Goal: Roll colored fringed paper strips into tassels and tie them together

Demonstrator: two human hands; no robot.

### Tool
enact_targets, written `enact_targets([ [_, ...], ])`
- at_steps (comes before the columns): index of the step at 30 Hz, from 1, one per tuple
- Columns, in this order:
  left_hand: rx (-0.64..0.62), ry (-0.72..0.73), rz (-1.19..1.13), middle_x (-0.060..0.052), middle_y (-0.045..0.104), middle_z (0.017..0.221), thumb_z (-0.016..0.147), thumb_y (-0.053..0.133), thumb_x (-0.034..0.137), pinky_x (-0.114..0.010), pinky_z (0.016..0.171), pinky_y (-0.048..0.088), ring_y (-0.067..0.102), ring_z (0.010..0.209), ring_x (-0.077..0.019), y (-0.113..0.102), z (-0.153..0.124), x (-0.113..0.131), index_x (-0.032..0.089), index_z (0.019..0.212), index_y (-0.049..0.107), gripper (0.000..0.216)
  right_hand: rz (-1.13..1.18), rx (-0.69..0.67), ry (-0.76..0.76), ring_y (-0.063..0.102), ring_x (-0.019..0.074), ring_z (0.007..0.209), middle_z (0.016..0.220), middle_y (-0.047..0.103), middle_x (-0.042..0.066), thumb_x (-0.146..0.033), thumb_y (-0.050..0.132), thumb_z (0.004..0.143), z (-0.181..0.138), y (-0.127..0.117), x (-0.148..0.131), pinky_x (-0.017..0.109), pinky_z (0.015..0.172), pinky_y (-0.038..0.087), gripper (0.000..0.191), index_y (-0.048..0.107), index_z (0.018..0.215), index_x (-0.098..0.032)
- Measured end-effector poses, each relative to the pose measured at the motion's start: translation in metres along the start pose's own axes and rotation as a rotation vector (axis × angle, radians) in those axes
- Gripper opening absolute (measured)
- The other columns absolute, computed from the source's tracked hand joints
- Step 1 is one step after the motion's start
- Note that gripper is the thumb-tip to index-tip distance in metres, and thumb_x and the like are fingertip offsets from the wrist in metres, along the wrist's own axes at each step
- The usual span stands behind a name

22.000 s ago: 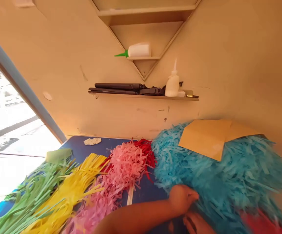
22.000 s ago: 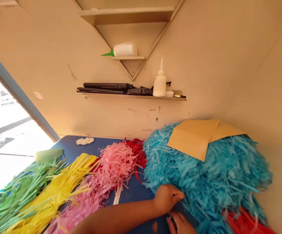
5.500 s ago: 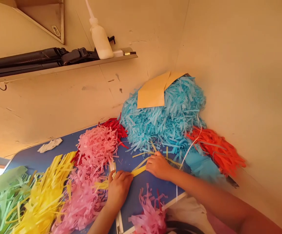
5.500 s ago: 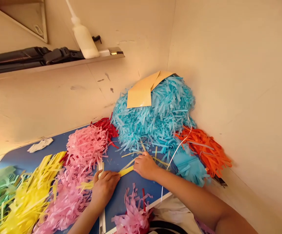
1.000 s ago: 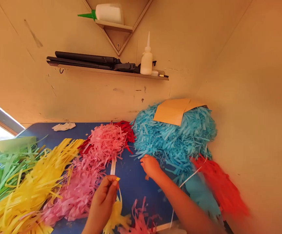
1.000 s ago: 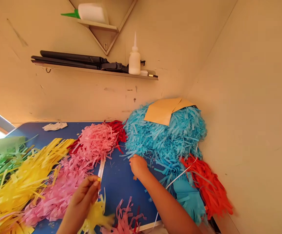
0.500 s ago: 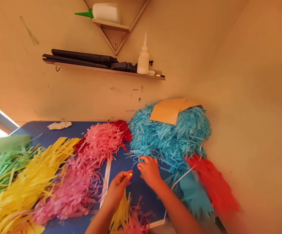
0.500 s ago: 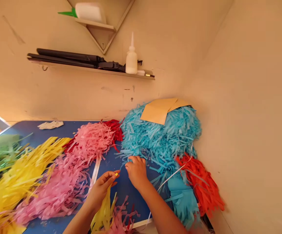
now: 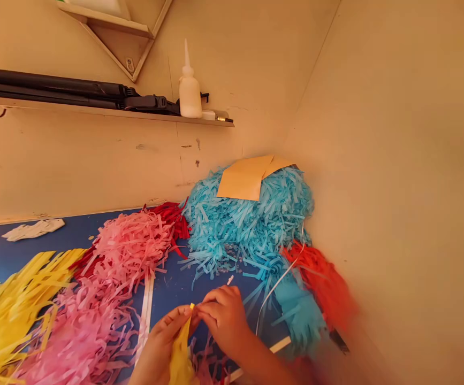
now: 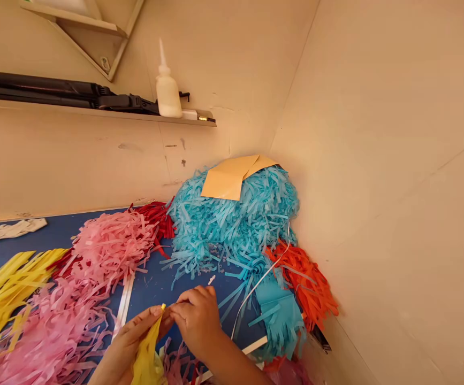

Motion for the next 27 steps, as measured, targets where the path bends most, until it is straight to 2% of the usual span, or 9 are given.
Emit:
enact_targets([
  [2,-0.011,-0.032,-0.029,-0.001,0.067,0.07,0.05,0.092,0.026,-0.023,0.069,0.053,0.065,0.07,-0.0151,0.001,-0.003,-0.001,0.015,0.067,0.071,0.03,0.1,-0.001,0.071,0.059,0.0172,0.084,0.086,0.068,-0.002,-0.02,0.076,0.083,0.0,-0.002,0.008,0.033,0.079,0.036,0.011,0.076,0.088,-0.03],
  [6,-0.071,-0.019,0.01,-0.002,0.068,0.072,0.056,0.09,0.032,-0.021,0.068,0.052,0.064,0.072,-0.0143,0.005,-0.007,0.001,0.014,0.07,0.071,0.03,0.366,-0.058,0.235,0.061,0.0164,0.086,0.086,0.066,-0.002,-0.02,0.077,0.081,0.0,-0.001,0.022,0.03,0.08,0.041,0.008,0.077,0.083,-0.028],
  [11,-0.051,-0.018,-0.01,0.0,0.066,0.069,0.054,0.09,0.032,-0.02,0.066,0.05,0.062,0.07,-0.0135,0.002,-0.009,-0.001,0.016,0.068,0.07,0.029,0.242,-0.001,0.105,0.06,0.019,0.087,0.087,0.07,-0.002,-0.023,0.072,0.086,-0.003,-0.007,0.005,0.036,0.084,0.038,0.012,0.077,0.089,-0.033],
  [15,-0.003,0.001,-0.023,0.001,0.065,0.068,0.052,0.09,0.029,-0.02,0.065,0.051,0.062,0.07,-0.0141,0.001,-0.011,0.003,0.016,0.066,0.068,0.029,0.208,0.112,0.117,0.061,0.0182,0.085,0.089,0.07,-0.002,-0.025,0.066,0.092,-0.007,-0.01,0.003,0.035,0.08,0.038,0.012,0.076,0.092,-0.032],
  [18,0.013,-0.006,-0.067,0.0,0.066,0.069,0.052,0.09,0.023,-0.021,0.064,0.053,0.063,0.068,-0.0141,0.001,-0.011,0.003,0.015,0.067,0.07,0.026,0.099,0.19,0.0,0.06,0.0193,0.084,0.089,0.071,-0.001,-0.028,0.061,0.095,-0.009,-0.016,-0.009,0.037,0.078,0.036,0.013,0.073,0.095,-0.031],
  [22,0.019,-0.064,-0.122,0.0,0.065,0.067,0.055,0.086,0.014,-0.022,0.065,0.055,0.065,0.066,-0.0148,-0.001,-0.01,-0.004,0.014,0.066,0.07,0.019,-0.015,0.142,-0.111,0.06,0.019,0.082,0.088,0.072,-0.001,-0.028,0.054,0.099,-0.011,-0.011,-0.017,0.038,0.077,0.033,0.016,0.07,0.094,-0.028],
  [25,0.005,-0.094,-0.14,-0.001,0.065,0.068,0.056,0.085,0.013,-0.024,0.071,0.057,0.067,0.07,-0.0159,0.001,-0.009,-0.011,0.014,0.065,0.068,0.019,-0.029,0.159,-0.131,0.06,0.0185,0.079,0.087,0.072,0.0,-0.024,0.046,0.101,-0.014,-0.01,-0.014,0.038,0.077,0.034,0.023,0.067,0.091,-0.025],
  [27,-0.016,-0.084,-0.106,-0.002,0.066,0.069,0.055,0.087,0.018,-0.028,0.076,0.057,0.068,0.074,-0.0188,0.003,-0.008,-0.012,0.015,0.065,0.068,0.021,0.056,0.192,-0.09,0.061,0.0184,0.077,0.084,0.07,0.001,-0.024,0.043,0.101,-0.014,-0.016,-0.009,0.037,0.076,0.036,0.028,0.067,0.086,-0.024],
])
Point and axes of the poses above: each hand's wrist, its own z-axis towards the middle knuckle, its own y-axis out of the palm, x = y × z, the point moved 9 cm from there along z, towards the middle knuckle
